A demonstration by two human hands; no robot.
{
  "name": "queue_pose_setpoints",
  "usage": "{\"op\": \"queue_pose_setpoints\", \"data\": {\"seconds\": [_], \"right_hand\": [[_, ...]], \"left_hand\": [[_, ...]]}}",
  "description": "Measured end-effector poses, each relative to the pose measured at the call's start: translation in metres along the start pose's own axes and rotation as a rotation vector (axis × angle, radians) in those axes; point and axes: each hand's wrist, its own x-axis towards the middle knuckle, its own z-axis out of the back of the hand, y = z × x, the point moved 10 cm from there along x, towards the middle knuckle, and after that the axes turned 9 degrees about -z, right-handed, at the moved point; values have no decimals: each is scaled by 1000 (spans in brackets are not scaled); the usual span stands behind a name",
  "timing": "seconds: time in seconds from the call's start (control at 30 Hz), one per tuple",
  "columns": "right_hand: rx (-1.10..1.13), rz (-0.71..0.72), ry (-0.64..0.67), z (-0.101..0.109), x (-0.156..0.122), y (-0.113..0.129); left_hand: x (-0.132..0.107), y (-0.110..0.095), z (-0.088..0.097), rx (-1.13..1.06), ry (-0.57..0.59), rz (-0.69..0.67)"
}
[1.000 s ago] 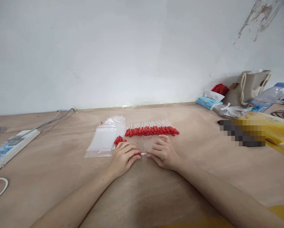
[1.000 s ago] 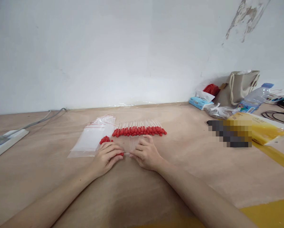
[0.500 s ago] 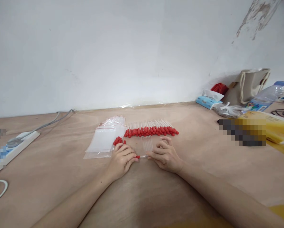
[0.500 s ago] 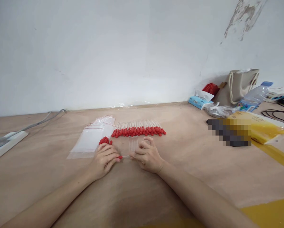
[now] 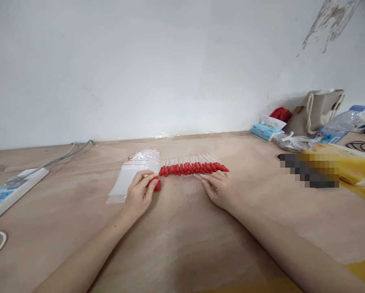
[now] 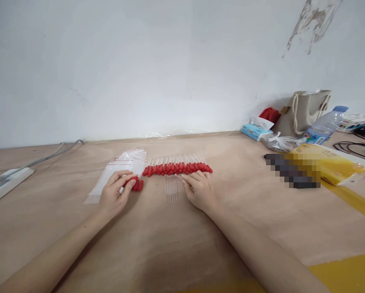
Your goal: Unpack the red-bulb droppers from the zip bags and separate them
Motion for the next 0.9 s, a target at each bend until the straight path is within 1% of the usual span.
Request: {"op": "queue_pose_setpoints", "data": {"seconds": [0.07,0.17,0.3,0.37,0.43,0.47,0.53,0.6,0.67,0.73,0.8,0.9], "right_hand": [[-26,-52,18,-4,0,-4],[-72,-131,54,-7,0,-9],[-128,-167,75,-10,0,-9],[-132,-169,80,-11,0,-7],[-118,-158,82,-11,0,-4],[-108,-148,83,-11,0,-2],[-89,-130,90,-11,0,2],[-82,-115,103,-12,0,6],[-83,-95,115,-13,0,9],[-90,-76,116,-13,0,12],[-94,-62,115,-13,-1,13],[-92,-48,138,-15,-1,14]], "left_hand": [[6,16,10,86,-30,93],[7,44,13,143,27,248],[-5,76,5,129,110,423],[-12,85,-1,134,147,461],[-15,89,-6,143,189,465],[-15,88,-7,151,199,456],[-11,84,-4,181,185,415],[-4,73,3,226,146,348],[5,58,4,262,130,257],[14,40,-3,281,164,152],[20,24,-17,294,228,62],[28,9,-37,306,293,-10]]}}
